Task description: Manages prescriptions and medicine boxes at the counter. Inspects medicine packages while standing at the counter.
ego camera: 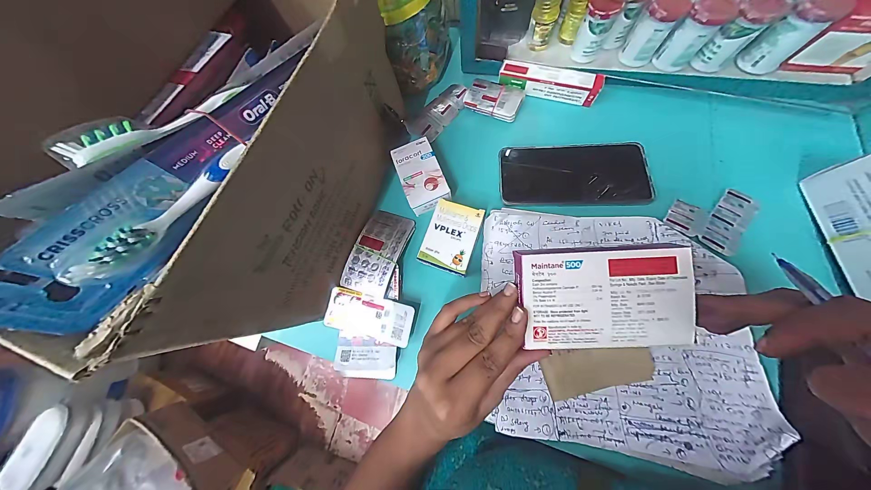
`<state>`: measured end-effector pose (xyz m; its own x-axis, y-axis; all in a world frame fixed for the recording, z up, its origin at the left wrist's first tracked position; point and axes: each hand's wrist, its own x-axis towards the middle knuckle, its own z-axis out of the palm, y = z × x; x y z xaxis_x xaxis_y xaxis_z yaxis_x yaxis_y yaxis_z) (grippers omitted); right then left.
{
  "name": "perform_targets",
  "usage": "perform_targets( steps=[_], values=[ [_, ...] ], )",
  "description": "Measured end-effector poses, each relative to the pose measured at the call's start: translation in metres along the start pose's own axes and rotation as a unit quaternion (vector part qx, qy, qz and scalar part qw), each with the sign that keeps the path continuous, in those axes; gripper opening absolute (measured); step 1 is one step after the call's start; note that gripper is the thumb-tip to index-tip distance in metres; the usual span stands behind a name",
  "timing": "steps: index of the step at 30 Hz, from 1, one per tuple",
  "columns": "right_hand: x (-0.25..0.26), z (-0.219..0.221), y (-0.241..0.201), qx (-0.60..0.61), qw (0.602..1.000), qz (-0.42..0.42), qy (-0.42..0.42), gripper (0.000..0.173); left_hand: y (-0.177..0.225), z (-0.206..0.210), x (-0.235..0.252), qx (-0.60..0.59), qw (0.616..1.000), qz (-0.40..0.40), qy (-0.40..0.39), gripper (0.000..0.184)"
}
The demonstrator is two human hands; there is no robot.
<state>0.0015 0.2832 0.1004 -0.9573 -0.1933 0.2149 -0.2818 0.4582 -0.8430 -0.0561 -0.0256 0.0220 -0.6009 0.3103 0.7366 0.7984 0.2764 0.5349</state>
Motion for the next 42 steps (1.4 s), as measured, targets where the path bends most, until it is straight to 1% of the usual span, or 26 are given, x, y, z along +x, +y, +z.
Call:
perform_targets(
  steps=[9, 13, 19, 21, 23, 29, 32, 37, 42],
  values=[
    [0.0, 0.002, -0.004, -0.005, 1.0, 0.008, 0.0, 0.032, 0.0, -0.001, -0.001, 0.0, 1.0, -0.002, -0.002, 0.027],
    [0.0, 0.001, -0.009, -0.02, 1.0, -0.014, 0.007, 0.031, -0.001, 0.003, 0.001, -0.008, 1.0, -0.006, 0.006, 0.027],
    [0.002, 0.001, -0.016, -0.033, 0.999, -0.006, -0.014, 0.028, 0.0, 0.003, 0.001, -0.003, 1.0, 0.009, 0.017, 0.027],
    [0.001, 0.003, -0.018, -0.051, 0.999, -0.008, -0.013, 0.033, -0.001, 0.004, 0.001, 0.001, 1.0, 0.016, 0.023, 0.027],
    [-0.001, 0.004, -0.019, -0.083, 0.996, -0.028, 0.0, 0.039, -0.002, 0.006, 0.002, -0.003, 0.999, 0.018, 0.028, 0.028],
    [-0.004, 0.009, -0.02, -0.193, 0.979, -0.063, 0.015, 0.047, 0.001, 0.008, 0.001, -0.011, 0.998, 0.018, 0.053, 0.029],
    [-0.006, 0.01, -0.024, -0.208, 0.976, -0.069, 0.016, 0.053, 0.01, 0.006, -0.001, -0.06, 0.995, -0.007, 0.075, 0.03],
    [-0.007, 0.01, -0.029, -0.19, 0.977, -0.092, 0.025, 0.055, 0.033, -0.003, -0.011, -0.186, 0.974, -0.089, 0.091, 0.03],
    [-0.008, 0.018, -0.028, -0.141, 0.977, -0.155, 0.027, 0.047, 0.057, -0.013, -0.027, -0.2, 0.963, -0.134, 0.123, 0.031]
  ],
)
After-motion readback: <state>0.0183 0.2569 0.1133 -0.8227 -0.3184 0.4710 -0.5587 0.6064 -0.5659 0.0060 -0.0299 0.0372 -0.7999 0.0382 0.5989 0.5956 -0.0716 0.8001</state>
